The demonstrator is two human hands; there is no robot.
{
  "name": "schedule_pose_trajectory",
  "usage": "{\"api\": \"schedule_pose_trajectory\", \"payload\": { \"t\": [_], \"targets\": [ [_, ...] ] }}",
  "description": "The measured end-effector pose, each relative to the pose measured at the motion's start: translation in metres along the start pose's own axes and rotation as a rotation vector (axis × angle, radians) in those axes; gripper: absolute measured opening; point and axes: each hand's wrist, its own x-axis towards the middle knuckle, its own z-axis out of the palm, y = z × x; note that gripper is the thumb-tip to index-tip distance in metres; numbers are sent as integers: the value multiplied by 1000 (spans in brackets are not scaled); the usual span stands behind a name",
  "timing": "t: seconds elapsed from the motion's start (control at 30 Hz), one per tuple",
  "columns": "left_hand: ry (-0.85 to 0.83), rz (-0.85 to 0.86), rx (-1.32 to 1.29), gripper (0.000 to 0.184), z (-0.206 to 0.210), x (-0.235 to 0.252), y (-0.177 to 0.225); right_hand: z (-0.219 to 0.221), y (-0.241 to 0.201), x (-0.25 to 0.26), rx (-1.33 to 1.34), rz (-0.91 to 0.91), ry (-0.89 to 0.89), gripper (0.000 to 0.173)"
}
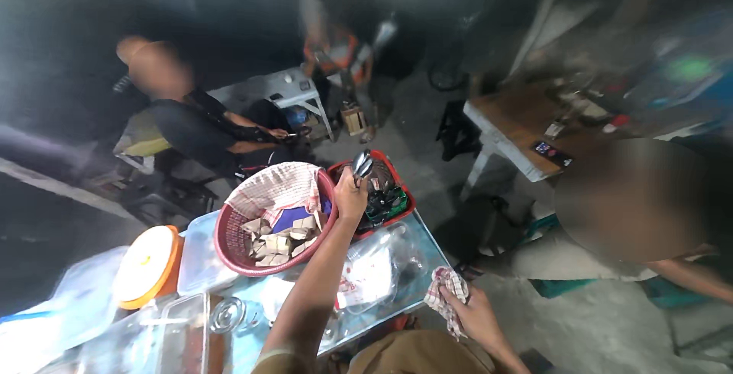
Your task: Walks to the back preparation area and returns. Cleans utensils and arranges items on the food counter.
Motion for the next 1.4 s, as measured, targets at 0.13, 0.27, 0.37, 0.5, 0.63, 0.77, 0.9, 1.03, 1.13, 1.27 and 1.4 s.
{"api": "schedule_pose_trajectory", "payload": {
  "t": [0.13,0.27,0.37,0.5,0.63,0.77,0.9,1.03,1.13,1.27,1.4],
  "targets": [
    [-178,-49,109,21,9,-8,-7,-7,19,0,10,30,36,35],
    [-405,-140,113,30,14,-23,-18,-8,26,1,13,65,44,36],
    [-410,-250,44,42,2,-29,-11,-4,22,3,80,83,81,42],
    [-373,-498,-363,29,-36,-41,13,4,15,11,318,7,89,57],
    [-400,-761,-873,38,-73,-61,44,12,-7,24,585,66,33,51],
    [-437,-763,-963,32,-101,-89,77,26,-52,40,775,19,-26,39],
    [-464,-750,-883,26,-113,-121,108,49,-85,46,780,-156,-164,42],
    [-622,-673,-737,52,-123,-149,117,72,-96,32,503,-170,-158,30],
    [-682,-631,-619,37,-120,-166,109,65,-87,36,274,-253,-21,32],
    [-733,-575,-601,33,-117,-171,108,59,-91,38,172,-298,184,32],
    [-705,-565,-606,35,-113,-156,114,78,-95,25,452,-123,136,14]
  ]
}}
